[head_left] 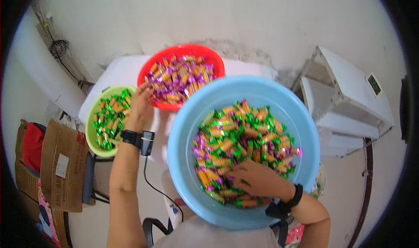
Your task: The person sorts individually-wrapped candies from a blue bowl into a red bowl and a green bowl by hand.
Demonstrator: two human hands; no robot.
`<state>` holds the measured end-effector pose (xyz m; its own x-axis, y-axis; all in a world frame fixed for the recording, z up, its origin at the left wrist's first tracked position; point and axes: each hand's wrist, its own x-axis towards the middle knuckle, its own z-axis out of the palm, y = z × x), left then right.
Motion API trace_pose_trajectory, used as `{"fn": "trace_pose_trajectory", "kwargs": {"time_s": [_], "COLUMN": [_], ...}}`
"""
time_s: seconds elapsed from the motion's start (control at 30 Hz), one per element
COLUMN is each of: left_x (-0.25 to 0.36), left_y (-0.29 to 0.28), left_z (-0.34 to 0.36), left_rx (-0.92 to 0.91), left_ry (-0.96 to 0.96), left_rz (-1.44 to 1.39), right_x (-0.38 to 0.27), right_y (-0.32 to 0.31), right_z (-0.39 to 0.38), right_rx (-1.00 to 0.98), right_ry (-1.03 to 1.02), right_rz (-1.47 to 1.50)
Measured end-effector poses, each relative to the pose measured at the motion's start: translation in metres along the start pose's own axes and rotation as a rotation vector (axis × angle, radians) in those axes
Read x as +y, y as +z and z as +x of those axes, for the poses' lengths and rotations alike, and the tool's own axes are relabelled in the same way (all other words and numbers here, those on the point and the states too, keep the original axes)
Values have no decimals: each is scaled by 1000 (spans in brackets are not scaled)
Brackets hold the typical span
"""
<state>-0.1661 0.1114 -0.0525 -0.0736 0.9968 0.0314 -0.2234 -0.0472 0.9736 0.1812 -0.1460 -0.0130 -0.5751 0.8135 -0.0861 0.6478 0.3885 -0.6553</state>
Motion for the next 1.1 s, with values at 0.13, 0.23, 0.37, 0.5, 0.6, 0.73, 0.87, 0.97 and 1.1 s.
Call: {"fn": "trace_pose_trajectory", "kwargs": {"time_s": [0.13, 0.23, 0.37, 0.5, 0.6, 0.73, 0.87, 0.97, 1.1], "left_x": [24, 46, 55, 61, 60, 63, 68, 66, 62], "left_y": [12, 33, 48, 59, 63, 65, 71, 82, 79], "left_z": [-85, -150, -204, -227, -230, -230, -229, -235, -219], "left_rx": [-180, -330, -462, -573, -576, -595, -671, -755, -847], "left_ry": [-3, 89, 294, 380, 354, 349, 437, 456, 332], "left_rz": [238, 447, 641, 761, 778, 808, 880, 772, 610], "right_x": [0, -11, -9, 3, 6, 7, 1, -24, -38], "right_y": [19, 32, 54, 61, 64, 60, 32, 1, -10], "right_z": [3, 8, 9, 21, 31, 34, 25, 17, 13], "right_rx": [-16, -150, -103, 42, -9, -123, -42, 30, 76], "right_ry": [-215, -293, -278, -312, -284, -225, -291, -449, -439], "right_rz": [-68, -258, -476, -442, -448, -453, -189, 48, 181]}}
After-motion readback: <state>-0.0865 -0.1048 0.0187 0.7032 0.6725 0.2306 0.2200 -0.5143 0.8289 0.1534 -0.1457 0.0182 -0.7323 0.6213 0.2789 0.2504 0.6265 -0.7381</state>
